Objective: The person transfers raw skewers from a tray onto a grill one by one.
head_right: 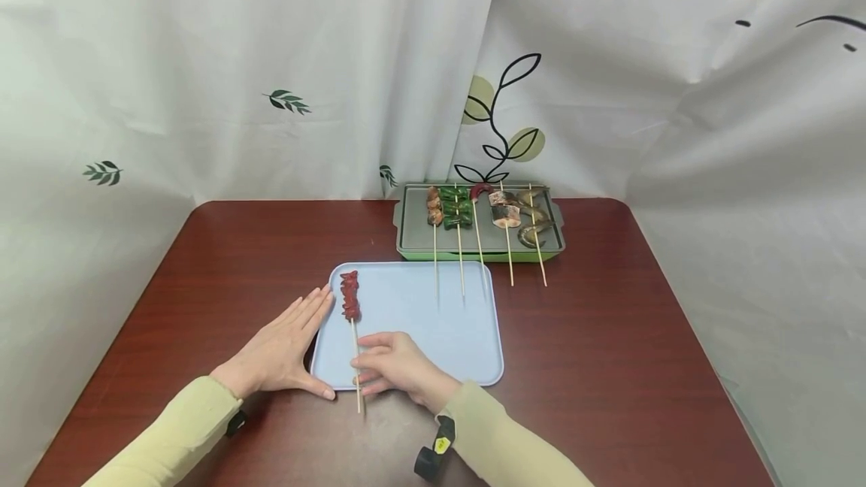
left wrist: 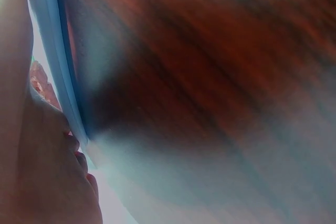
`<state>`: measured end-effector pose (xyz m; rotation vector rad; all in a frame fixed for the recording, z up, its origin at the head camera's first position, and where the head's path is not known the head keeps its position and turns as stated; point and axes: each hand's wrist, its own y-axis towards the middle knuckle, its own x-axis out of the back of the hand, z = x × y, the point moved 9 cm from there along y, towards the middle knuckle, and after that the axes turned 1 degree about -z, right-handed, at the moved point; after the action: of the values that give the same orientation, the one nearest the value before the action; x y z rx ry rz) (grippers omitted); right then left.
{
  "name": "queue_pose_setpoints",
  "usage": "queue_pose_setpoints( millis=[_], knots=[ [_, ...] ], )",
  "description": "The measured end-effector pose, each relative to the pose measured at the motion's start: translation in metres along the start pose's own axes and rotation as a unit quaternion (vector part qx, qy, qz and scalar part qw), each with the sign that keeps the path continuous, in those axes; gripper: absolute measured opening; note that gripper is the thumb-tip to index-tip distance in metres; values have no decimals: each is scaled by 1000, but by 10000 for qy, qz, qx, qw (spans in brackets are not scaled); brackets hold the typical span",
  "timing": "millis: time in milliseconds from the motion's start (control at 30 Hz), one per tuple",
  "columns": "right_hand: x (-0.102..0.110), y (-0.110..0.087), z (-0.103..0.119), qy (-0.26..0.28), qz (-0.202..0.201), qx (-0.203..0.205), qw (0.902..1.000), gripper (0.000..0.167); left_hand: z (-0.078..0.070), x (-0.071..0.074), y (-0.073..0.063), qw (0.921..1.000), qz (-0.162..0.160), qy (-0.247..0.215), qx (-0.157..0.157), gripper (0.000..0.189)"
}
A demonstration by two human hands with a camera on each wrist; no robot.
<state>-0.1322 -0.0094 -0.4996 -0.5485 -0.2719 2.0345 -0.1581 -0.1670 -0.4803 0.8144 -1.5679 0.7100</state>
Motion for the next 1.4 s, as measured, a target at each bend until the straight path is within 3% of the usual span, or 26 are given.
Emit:
queue_pose_setpoints(
  millis=[267, 667, 1100, 1400],
  knots=[
    [5, -1, 2, -324, -95, 96, 9994, 45, 0, 0, 0, 9999, 2, -121, 42, 150],
    [2, -1, 6, -82, -41, 116, 9999, 50, 2, -1, -1, 9999, 50, -77, 79, 150],
    [6, 0, 9, -112, -70, 186, 9997, 50, 1, 1, 1, 10000, -89, -13, -13, 150],
    [7, -1, 7, -122, 96, 206, 9997, 50, 2, -3, 0, 10000, 10, -33, 21, 152]
  ],
)
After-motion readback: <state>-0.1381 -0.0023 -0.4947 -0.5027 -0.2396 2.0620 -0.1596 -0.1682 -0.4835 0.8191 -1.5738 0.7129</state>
